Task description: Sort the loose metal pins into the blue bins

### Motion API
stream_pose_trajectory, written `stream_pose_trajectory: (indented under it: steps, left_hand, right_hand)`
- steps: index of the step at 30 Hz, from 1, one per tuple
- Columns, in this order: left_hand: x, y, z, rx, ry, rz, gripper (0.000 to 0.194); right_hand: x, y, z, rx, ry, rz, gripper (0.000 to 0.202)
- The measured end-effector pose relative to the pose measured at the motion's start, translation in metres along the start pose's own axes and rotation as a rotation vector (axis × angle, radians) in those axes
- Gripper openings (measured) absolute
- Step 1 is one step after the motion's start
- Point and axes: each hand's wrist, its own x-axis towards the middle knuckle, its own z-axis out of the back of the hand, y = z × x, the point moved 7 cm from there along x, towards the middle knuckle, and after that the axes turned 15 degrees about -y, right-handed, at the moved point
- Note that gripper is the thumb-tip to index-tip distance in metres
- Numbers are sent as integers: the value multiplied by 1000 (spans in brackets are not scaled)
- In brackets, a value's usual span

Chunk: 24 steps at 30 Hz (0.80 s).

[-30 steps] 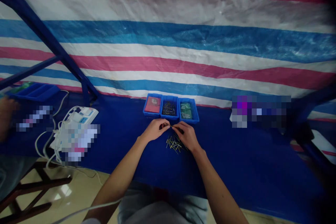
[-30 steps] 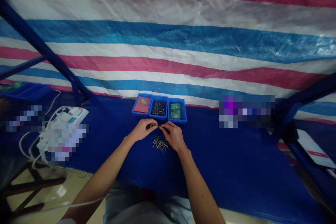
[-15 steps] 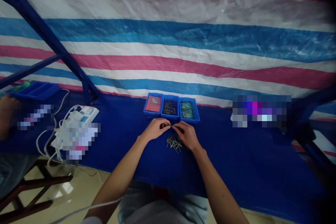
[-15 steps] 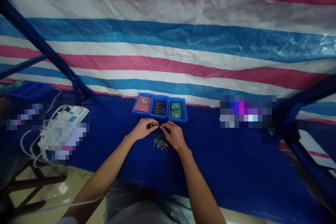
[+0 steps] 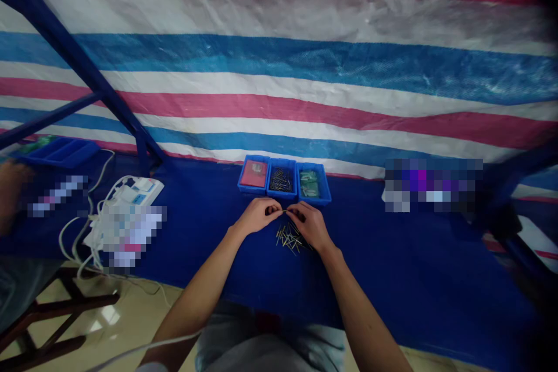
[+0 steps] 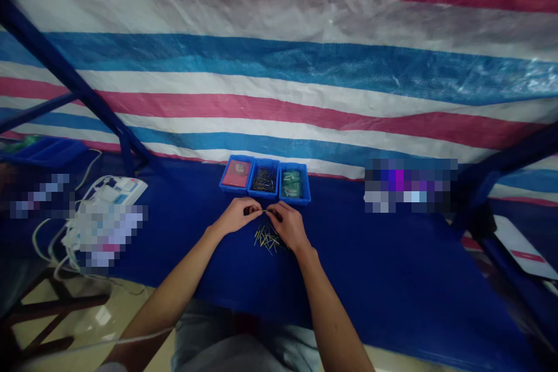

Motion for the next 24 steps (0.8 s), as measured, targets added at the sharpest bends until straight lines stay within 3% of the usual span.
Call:
stream_pose_trajectory:
  steps: [24]
  left_hand:
    - [0, 0, 0, -1, -5, 0, 13]
  right_hand:
    - [1, 3, 0, -19, 27, 6, 16]
